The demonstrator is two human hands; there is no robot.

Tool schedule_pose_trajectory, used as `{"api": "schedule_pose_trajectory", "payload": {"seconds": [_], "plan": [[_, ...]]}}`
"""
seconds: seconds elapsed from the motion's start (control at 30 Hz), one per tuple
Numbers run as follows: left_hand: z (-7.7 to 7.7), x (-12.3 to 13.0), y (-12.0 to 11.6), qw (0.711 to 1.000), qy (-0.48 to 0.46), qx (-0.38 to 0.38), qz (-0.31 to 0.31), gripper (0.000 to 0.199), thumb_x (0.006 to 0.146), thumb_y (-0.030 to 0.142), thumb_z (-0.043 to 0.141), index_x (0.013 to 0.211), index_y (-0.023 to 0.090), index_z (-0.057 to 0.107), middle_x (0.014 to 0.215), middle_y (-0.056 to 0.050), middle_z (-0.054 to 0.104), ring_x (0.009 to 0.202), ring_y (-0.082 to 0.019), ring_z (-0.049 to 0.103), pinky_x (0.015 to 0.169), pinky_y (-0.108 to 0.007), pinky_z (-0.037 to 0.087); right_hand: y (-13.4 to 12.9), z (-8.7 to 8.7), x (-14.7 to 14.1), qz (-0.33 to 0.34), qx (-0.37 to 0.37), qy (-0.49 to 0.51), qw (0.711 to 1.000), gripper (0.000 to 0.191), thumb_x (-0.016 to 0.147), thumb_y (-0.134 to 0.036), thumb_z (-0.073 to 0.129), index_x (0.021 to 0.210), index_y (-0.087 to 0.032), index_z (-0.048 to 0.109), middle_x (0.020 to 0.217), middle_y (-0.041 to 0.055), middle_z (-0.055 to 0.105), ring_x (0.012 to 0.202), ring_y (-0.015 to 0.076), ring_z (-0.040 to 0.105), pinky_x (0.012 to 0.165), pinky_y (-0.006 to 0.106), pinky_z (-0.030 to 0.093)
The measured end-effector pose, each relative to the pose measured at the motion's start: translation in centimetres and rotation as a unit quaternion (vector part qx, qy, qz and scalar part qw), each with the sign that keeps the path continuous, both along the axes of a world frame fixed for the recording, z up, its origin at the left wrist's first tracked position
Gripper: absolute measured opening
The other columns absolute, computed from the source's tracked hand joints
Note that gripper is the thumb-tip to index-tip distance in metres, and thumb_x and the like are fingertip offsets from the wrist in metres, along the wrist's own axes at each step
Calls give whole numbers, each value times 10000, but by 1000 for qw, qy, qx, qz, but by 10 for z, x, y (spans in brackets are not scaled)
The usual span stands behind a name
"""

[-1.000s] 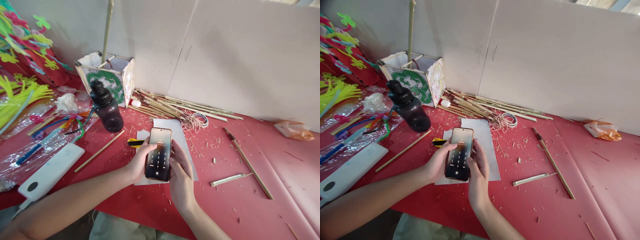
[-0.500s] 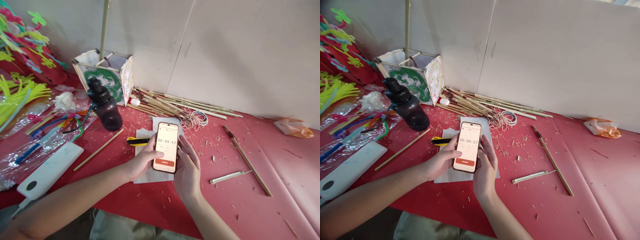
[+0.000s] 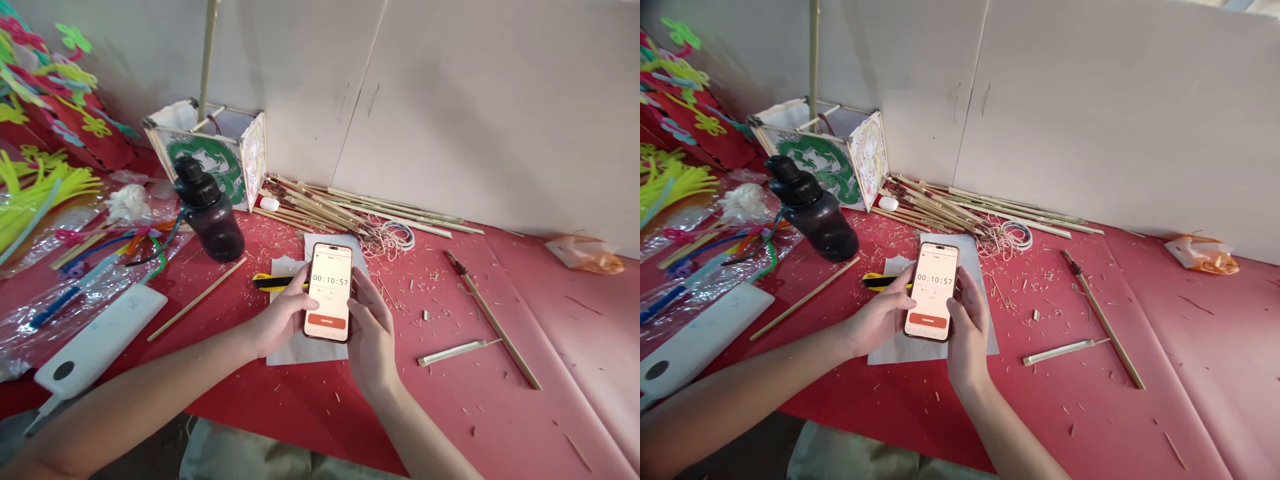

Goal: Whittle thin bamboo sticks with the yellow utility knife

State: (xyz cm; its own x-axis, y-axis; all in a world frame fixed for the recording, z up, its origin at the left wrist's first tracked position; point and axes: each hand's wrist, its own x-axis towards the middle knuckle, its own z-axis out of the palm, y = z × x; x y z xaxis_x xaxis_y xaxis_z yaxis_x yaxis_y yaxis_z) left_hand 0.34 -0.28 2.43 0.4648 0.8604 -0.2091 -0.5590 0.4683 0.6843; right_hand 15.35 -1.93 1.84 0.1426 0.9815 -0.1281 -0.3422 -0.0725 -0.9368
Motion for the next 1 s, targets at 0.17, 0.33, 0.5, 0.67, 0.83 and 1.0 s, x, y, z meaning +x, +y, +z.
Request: {"api": "schedule_pose_trajectory", "payload": {"seconds": [0.17,0.33,0.5,0.67,0.83,1.0], "plan": [[5,1,-2,999,-20,18,-19,859,790,132,588,1547,372,260,1362,-58,621,1185,-269,608,973,-406,464,2,14,5,105,37,-120,986,847,783,-277,775,1530,-311,377,1529,96,492,1370,328,494,1081,558,467],[5,0,-4,998,-24,45,-39,814,837,190,579,1550,385,238,1292,-66,647,1073,-245,638,765,-306,489,0,26,5,127,76,-236,960,1114,660,-196,837,1587,-377,246,1556,85,441,1373,387,464,982,602,536],[3,-2,-6,996,-41,74,-33,835,869,183,582,1571,391,180,1405,-66,585,1258,-268,569,921,-351,490,0,25,-1,98,138,-349,922,1156,658,-156,821,1601,-361,185,1563,102,413,1441,403,364,1085,667,421],[2,0,-6,987,-36,150,-51,893,893,232,622,1593,397,94,1536,-66,473,1416,-297,434,1169,-493,332,-2,23,-7,73,199,-458,863,1139,752,-168,749,1613,-308,18,1602,150,333,1452,377,359,1125,644,379],[2,-4,-3,962,106,248,-34,737,970,370,554,1593,383,160,1643,-63,292,1488,-298,324,1202,-502,312,16,20,14,54,193,-457,867,1247,697,-232,789,1606,-306,-62,1624,167,274,1454,385,349,1042,569,482],[-1,-22,12,795,449,401,73,510,1000,390,474,1494,304,379,1557,-83,412,1424,-285,400,1162,-498,361,94,23,78,-27,115,-542,832,1260,616,-182,765,1612,-290,0,1634,195,221,1421,433,357,955,555,502]]}}
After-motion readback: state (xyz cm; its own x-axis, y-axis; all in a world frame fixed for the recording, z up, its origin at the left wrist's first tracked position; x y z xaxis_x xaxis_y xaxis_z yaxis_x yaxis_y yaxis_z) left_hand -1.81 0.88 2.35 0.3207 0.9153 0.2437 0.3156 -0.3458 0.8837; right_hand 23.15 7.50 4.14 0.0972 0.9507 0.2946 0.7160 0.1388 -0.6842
